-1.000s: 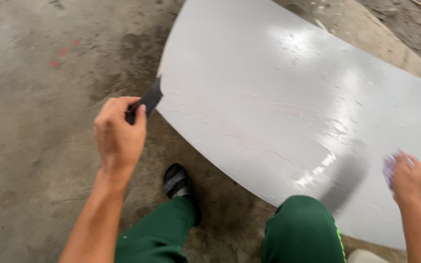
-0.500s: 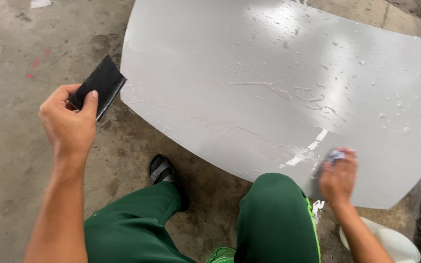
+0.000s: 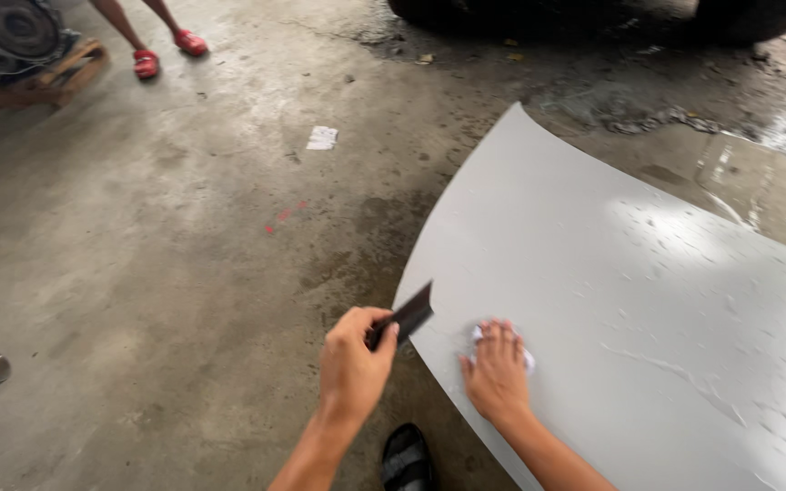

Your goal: The person wets a large gray car hood panel lying on the workshop floor and sands its surface using a black sanding block, working the wet surface in strokes across different areas. They occasionally reposition the panel and reach into a white jug for water while continuing to sand.

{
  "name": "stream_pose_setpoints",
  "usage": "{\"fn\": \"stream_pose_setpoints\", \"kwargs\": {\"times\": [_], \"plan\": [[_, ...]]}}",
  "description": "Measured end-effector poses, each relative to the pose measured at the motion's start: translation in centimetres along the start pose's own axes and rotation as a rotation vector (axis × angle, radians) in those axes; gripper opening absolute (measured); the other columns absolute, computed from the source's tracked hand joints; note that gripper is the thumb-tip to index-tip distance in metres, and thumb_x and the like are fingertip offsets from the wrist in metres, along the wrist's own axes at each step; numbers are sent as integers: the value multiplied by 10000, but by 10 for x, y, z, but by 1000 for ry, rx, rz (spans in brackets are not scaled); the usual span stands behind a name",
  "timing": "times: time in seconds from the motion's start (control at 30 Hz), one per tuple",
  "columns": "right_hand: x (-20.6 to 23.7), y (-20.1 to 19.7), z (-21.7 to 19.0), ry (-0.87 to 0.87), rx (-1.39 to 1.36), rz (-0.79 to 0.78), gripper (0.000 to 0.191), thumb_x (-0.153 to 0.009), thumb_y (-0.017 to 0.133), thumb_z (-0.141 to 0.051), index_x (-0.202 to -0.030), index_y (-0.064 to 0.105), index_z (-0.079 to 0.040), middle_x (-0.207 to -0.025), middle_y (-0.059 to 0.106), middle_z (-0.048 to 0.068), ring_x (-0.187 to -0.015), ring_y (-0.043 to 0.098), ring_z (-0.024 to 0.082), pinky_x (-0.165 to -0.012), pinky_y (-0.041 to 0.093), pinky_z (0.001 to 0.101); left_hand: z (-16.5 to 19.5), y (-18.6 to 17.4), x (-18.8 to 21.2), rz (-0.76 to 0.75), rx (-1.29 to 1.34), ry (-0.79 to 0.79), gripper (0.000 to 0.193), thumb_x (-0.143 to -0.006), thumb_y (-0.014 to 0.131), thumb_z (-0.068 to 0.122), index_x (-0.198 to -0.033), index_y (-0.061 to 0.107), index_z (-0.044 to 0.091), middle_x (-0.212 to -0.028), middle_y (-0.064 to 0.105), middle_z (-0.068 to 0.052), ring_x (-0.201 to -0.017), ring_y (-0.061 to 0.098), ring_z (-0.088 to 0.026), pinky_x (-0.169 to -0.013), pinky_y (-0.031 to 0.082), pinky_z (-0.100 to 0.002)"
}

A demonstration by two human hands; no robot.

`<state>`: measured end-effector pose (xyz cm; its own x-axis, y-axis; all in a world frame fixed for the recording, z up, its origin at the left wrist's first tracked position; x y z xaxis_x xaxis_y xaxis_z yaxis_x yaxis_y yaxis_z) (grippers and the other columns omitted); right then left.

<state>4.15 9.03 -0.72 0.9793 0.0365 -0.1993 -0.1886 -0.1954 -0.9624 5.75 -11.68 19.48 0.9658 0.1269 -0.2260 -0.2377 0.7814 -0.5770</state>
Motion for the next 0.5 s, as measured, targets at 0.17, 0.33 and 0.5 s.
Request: {"fn": "stream_pose_setpoints", "kwargs": {"times": [0.17,0.33,0.5], "plan": [[-121,43,-87,-128,154,-150,873,-905,549,-516,-1518,327,64,-1584,288,230,-1498,174,438,-1213,133,541,-14,-13,-6,-43,-36,-87,132,-851,736,119,-964,748,51,-852,723,-77,-716,713,-237,-652,548,-359],[-177,95,-138,-384,268,-85,495,-905,592,-389,-1219,610,-6,-1255,613,189,-1216,545,378,-1004,415,515,-36,-15,-14,8,-56,-100,126,-828,746,106,-942,747,52,-835,723,-65,-710,720,-219,-651,563,-344],[-194,80,-154,-520,-269,171,300,-980,618,-344,-825,681,-94,-722,682,99,-681,698,314,-585,534,467,-25,-15,-17,39,-33,-83,133,-809,750,97,-937,762,61,-826,728,-66,-694,720,-220,-631,559,-340]]}}
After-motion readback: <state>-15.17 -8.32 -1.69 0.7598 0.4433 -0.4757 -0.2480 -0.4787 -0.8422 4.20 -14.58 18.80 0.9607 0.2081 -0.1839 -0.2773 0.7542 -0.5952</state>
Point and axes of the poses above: each hand's wrist, its own x-axis away from the middle knuckle, its own y-axis out of the palm, z = x × y, the point moved 1 cm from there along -x, towards the middle knuckle
